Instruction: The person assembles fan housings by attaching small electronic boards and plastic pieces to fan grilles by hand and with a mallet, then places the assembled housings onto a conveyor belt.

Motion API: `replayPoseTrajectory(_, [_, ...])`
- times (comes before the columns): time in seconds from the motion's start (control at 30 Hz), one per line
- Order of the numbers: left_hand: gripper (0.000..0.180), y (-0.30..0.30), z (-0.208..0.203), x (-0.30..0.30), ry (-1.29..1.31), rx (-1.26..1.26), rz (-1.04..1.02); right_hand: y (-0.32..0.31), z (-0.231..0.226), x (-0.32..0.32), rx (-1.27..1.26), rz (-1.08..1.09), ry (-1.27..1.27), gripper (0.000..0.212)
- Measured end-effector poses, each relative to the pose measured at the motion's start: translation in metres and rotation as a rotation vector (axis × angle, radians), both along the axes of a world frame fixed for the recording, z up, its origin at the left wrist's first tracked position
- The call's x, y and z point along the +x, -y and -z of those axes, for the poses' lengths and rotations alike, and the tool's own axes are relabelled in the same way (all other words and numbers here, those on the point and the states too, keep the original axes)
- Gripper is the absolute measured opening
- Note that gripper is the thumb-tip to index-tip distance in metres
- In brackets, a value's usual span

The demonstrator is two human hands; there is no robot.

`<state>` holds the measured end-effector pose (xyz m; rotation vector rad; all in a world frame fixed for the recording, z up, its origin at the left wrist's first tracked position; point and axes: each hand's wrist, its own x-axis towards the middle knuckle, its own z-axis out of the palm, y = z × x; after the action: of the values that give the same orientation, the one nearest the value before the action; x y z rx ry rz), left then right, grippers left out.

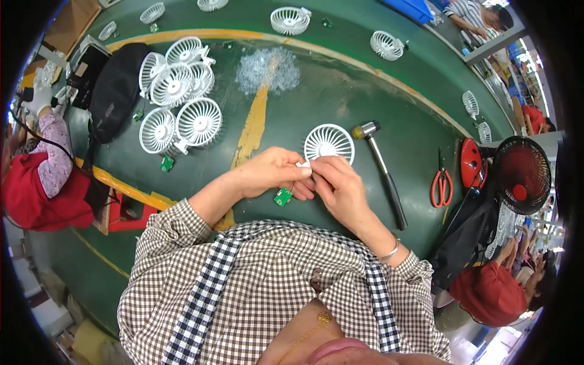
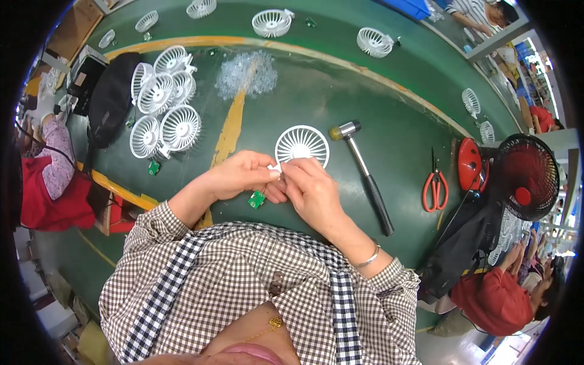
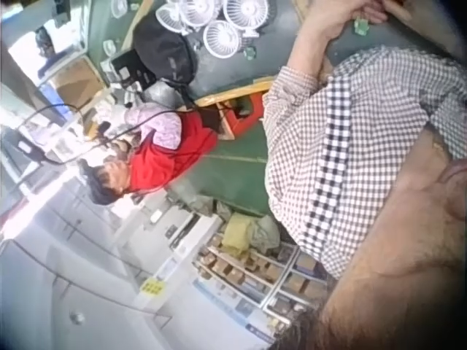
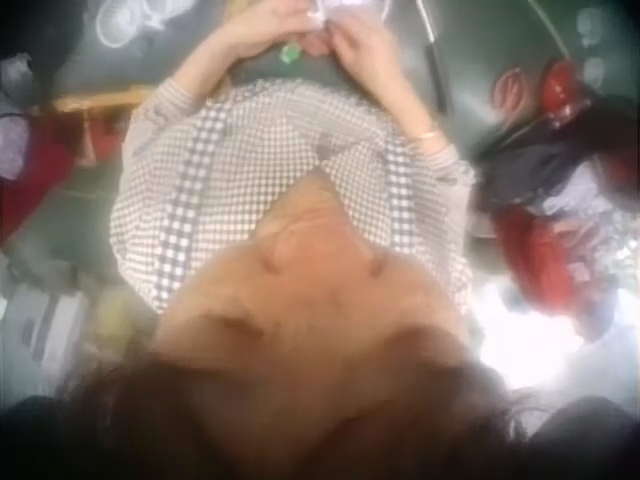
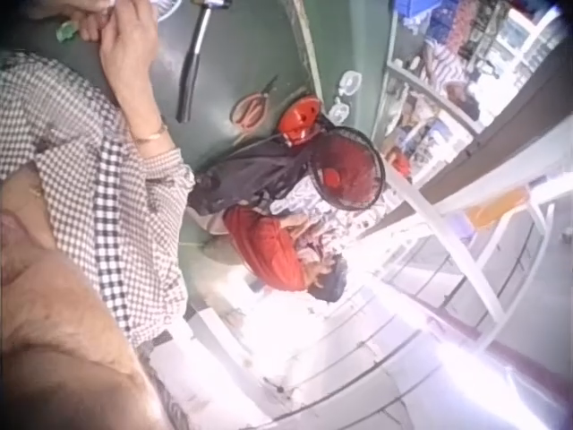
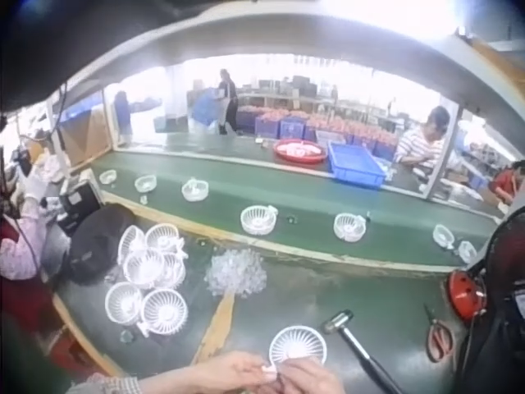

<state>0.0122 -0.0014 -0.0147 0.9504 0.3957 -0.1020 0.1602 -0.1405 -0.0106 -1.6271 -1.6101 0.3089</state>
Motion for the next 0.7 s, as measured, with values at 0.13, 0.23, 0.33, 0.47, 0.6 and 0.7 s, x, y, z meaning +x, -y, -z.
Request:
replayPoseTrajectory(0.13, [0.026, 0.015, 0.016, 0.003, -0.048, 0.128, -0.144, -0.001, 0.0, 0.001, -0.006, -0.025, -0.106, 0.022])
replayPoseTrajectory(0.23, [0.026, 0.021, 0.005, 0.007, -0.01, 0.155, -0.295, 0.009, -0.012, 0.002, 0.128, 0.129, -0.119, 0.018])
replayPoseTrajectory(0.33, [0.029, 0.028, -0.003, 0.012, 0.099, 0.129, -0.418, 0.012, -0.028, -0.006, -0.264, 0.2, -0.969, 0.024])
replayPoseTrajectory(0.47, [0.027, 0.039, -0.001, 0.012, 0.087, 0.177, -0.334, 0.017, -0.018, -0.005, -0.316, 0.134, -1.101, 0.026])
replayPoseTrajectory(0.6, [0.027, 0.026, -0.012, -0.003, 0.003, 0.472, -0.167, 0.026, -0.029, 0.004, -0.426, 0.071, -0.841, 0.01])
replayPoseTrajectory(0.7, [0.029, 0.026, -0.023, -0.009, 0.036, 0.536, -0.101, 0.028, -0.041, 0.005, -0.203, -0.11, -0.453, 0.014])
